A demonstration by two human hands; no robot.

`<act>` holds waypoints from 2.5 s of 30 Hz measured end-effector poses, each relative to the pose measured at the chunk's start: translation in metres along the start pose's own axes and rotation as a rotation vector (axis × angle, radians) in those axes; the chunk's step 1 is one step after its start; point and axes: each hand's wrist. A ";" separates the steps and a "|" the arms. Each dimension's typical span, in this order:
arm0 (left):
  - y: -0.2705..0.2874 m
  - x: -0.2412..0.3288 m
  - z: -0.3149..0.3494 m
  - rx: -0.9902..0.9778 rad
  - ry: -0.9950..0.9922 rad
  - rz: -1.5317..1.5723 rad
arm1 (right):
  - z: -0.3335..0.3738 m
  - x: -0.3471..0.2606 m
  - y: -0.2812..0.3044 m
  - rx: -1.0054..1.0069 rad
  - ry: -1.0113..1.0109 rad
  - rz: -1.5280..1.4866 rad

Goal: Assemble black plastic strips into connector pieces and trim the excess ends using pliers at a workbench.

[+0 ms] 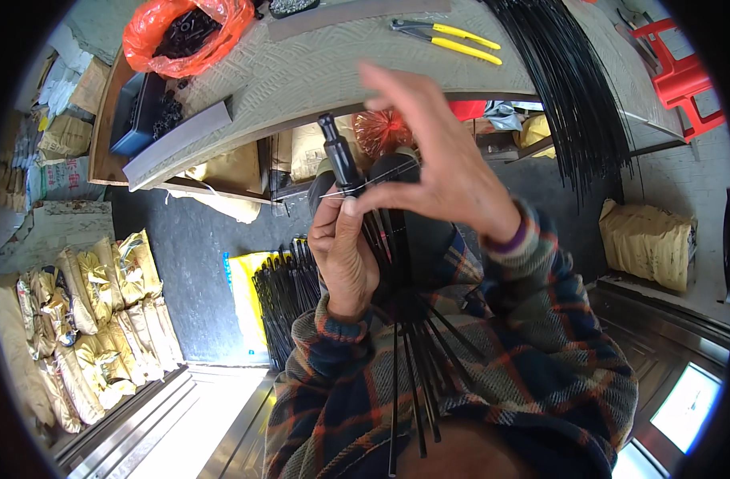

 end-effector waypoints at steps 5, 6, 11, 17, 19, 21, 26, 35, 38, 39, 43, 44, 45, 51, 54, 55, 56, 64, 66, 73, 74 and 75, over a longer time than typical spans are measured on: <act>-0.003 0.002 0.005 0.018 0.044 -0.077 | 0.058 -0.001 -0.045 0.203 -0.432 -0.618; 0.000 -0.001 0.004 0.009 0.061 -0.083 | 0.061 -0.002 -0.051 0.220 -0.445 -0.615; 0.010 0.009 0.005 -0.041 -0.004 -0.064 | 0.063 -0.014 -0.063 0.085 -0.699 -1.276; 0.008 0.014 0.002 -0.026 0.032 -0.084 | 0.067 -0.009 -0.061 -0.141 -0.800 -1.415; 0.012 0.013 -0.002 -0.135 0.006 -0.089 | 0.063 -0.017 -0.057 -0.090 -0.692 -1.371; 0.016 0.012 0.000 -0.136 0.001 -0.090 | 0.063 -0.021 -0.054 -0.066 -0.645 -1.272; 0.013 0.013 0.003 -0.061 0.006 -0.125 | 0.064 -0.011 -0.059 -0.150 -0.708 -1.309; 0.012 0.007 0.005 -0.068 -0.083 -0.140 | 0.064 -0.002 -0.058 -0.304 -0.770 -1.485; 0.011 0.011 0.003 -0.117 -0.074 -0.270 | 0.064 0.003 -0.062 -0.325 -0.766 -1.500; 0.011 0.014 0.003 -0.116 -0.083 -0.270 | 0.064 0.006 -0.064 -0.382 -0.788 -1.555; 0.011 0.038 0.000 -0.182 0.112 -0.424 | 0.062 0.000 -0.053 -0.387 -0.770 -1.756; 0.005 0.041 -0.002 -0.208 0.220 -0.438 | 0.062 -0.002 -0.050 -0.404 -0.752 -1.744; -0.005 0.044 0.000 -0.261 0.236 -0.583 | 0.064 -0.003 -0.048 -0.328 -0.740 -1.659; -0.022 0.039 0.014 -0.220 -0.341 -0.477 | 0.048 -0.022 -0.048 0.058 -0.354 -1.155; -0.033 0.041 0.007 -0.077 -0.364 -0.458 | 0.045 -0.028 -0.051 0.135 -0.212 -1.060; -0.035 0.040 0.007 -0.032 -0.448 -0.409 | 0.047 -0.030 -0.054 0.122 -0.213 -1.029; -0.032 0.039 0.006 -0.030 -0.442 -0.414 | 0.048 -0.030 -0.057 0.123 -0.221 -1.032; 0.028 0.047 -0.001 0.077 -0.452 -0.333 | 0.058 -0.024 -0.092 -0.158 -0.530 -1.407; 0.034 0.052 0.003 0.171 -0.477 -0.341 | 0.057 -0.027 -0.094 -0.224 -0.493 -1.262; 0.034 0.057 0.010 0.148 -0.490 -0.364 | 0.056 -0.036 -0.099 0.042 -0.169 -0.725; 0.034 0.056 0.011 0.146 -0.489 -0.363 | 0.056 -0.033 -0.101 -0.018 -0.195 -0.767; 0.034 0.055 0.011 0.134 -0.512 -0.372 | 0.056 -0.030 -0.101 -0.078 -0.221 -0.809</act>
Point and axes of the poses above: each hand's wrist, its own z-axis away from the middle knuckle, its own y-axis out of the back of the hand, x = y × z, and after that the axes turned 7 degrees about -y, right-handed
